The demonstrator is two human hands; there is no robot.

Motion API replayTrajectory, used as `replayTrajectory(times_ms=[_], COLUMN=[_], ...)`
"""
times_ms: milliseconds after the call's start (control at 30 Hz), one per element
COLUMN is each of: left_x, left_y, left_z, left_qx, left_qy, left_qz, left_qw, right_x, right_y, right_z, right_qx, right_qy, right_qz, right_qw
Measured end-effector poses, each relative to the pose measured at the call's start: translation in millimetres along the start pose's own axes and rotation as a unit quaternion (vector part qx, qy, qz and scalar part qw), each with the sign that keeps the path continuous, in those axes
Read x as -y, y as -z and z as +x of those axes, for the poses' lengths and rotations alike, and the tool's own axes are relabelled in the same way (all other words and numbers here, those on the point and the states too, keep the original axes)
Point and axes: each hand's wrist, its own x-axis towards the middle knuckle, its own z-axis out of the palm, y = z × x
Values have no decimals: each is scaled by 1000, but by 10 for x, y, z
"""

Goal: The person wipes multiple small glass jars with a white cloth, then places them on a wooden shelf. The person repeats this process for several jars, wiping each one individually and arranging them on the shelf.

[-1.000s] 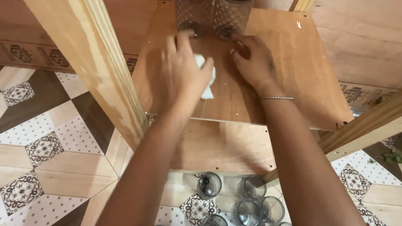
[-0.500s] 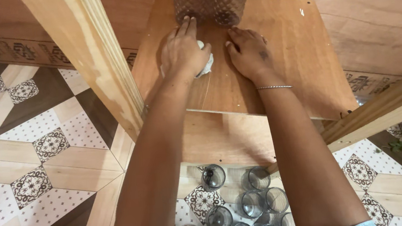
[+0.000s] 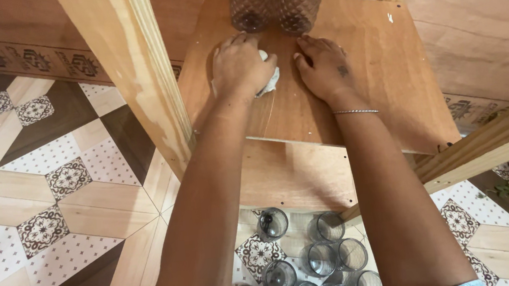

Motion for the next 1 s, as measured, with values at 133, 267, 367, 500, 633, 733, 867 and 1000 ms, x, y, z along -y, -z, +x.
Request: replayTrajectory(times_ms=[133, 267, 367, 500, 633, 733, 867, 1000], left_x=[-37, -82, -119, -175, -127, -146, -143, -167], left_y=[8, 29, 148, 238, 388, 503, 593, 687], left_z=[-6, -71, -133, -381, -754, -933, -1162, -1381], left_qx=[-106, -190, -172, -143, -100, -123, -139, -150], left_qy=[-36, -114, -130, -128, -152, -168, -166, -165], left_qz=[7, 32, 64, 57, 6, -64, -76, -67], left_qw=[994, 975, 974, 980, 983, 976, 973, 972], right_x=[9, 141, 331, 593, 892, 1079, 999, 763], right_y=[3, 112, 317, 616, 929, 1020, 613, -294], right_z=[-21, -79, -160, -459, -1025, -1590, -2255, -2813], right_qx=[-52, -79, -105, -45, -65, -97, 49, 204], right_qy=[9, -79, -35, 18, 132, 225, 384, 335], right_qz=[28, 37, 57, 143, 158, 135, 74, 46], right_qw=[998, 993, 992, 988, 976, 960, 919, 919])
